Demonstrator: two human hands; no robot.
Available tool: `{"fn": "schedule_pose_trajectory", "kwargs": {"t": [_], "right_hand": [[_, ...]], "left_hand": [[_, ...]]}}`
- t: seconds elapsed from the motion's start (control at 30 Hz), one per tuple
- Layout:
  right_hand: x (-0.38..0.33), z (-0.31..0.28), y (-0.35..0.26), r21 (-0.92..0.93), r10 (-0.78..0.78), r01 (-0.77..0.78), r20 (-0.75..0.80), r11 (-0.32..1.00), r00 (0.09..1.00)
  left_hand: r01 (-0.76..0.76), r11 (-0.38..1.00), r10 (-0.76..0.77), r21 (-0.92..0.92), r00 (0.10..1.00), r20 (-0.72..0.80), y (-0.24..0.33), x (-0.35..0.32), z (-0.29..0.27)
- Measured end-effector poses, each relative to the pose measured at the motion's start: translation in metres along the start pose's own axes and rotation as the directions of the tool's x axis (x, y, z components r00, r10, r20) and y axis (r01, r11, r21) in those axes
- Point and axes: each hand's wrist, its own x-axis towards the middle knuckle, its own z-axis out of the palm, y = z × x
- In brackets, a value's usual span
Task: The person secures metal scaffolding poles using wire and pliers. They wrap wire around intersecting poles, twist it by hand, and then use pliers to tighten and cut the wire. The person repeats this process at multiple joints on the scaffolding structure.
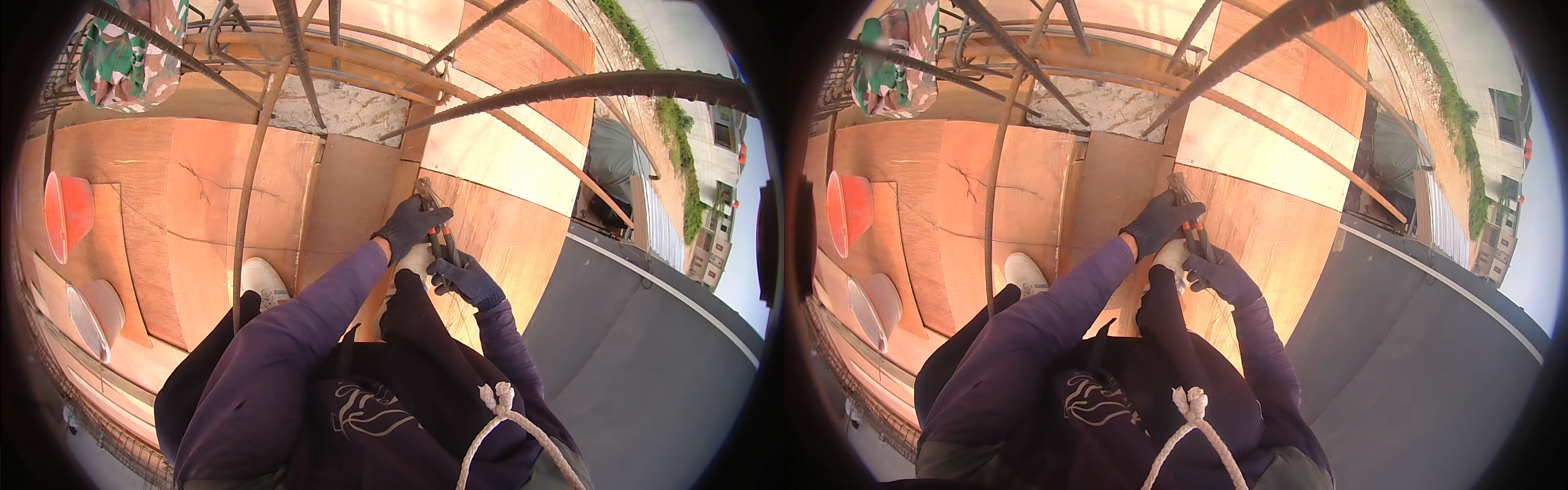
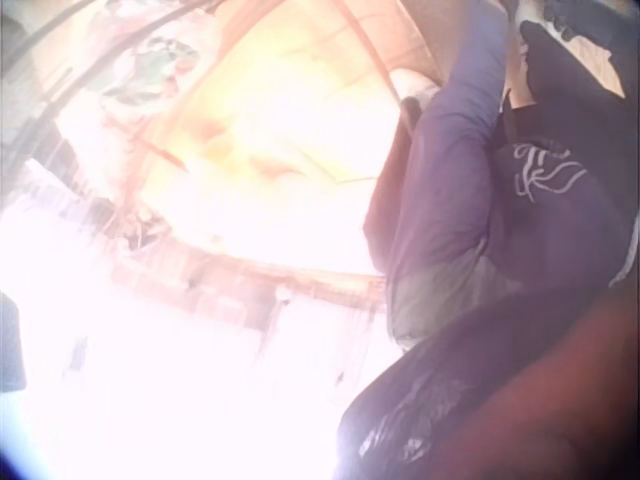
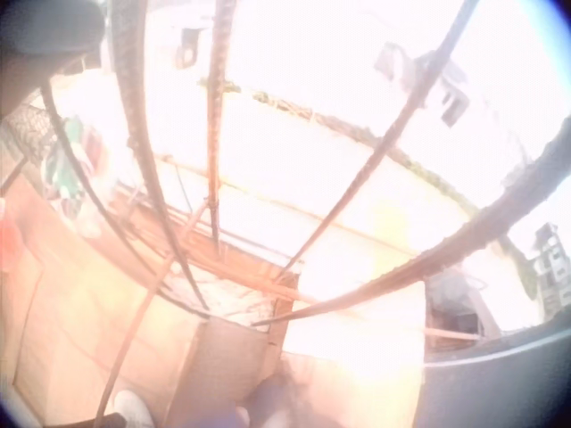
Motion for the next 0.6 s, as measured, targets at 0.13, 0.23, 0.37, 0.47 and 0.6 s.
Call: {"fn": "schedule_pose_trajectory", "kwargs": {"t": [0.13,0.23,0.37,0.47,0.6], "right_hand": [[0.001,-0.001,0.026,0.078,-0.066,0.076,-0.126,0.994,0.99],[0.007,-0.002,0.032,-0.095,-0.18,0.16,-0.265,0.983,0.947],[0.01,-0.01,0.042,-0.129,-0.31,0.282,-0.355,0.951,0.882],[0.012,-0.018,0.051,-0.163,-0.362,0.325,-0.331,0.932,0.872],[0.021,-0.024,0.064,-0.233,-0.435,0.369,-0.409,0.9,0.802]], "left_hand": [[-0.083,0.976,0.096,0.2,0.994,-0.053,-0.021,0.0,0.001],[-0.102,0.945,0.124,0.31,0.991,-0.053,-0.014,0.006,0.0],[-0.111,0.985,0.101,0.132,0.992,0.08,-0.001,0.01,-0.002],[-0.063,0.992,0.05,0.113,0.992,0.117,0.002,0.012,0.001],[-0.034,0.991,0.026,0.13,0.998,0.061,-0.003,0.017,0.011]]}}
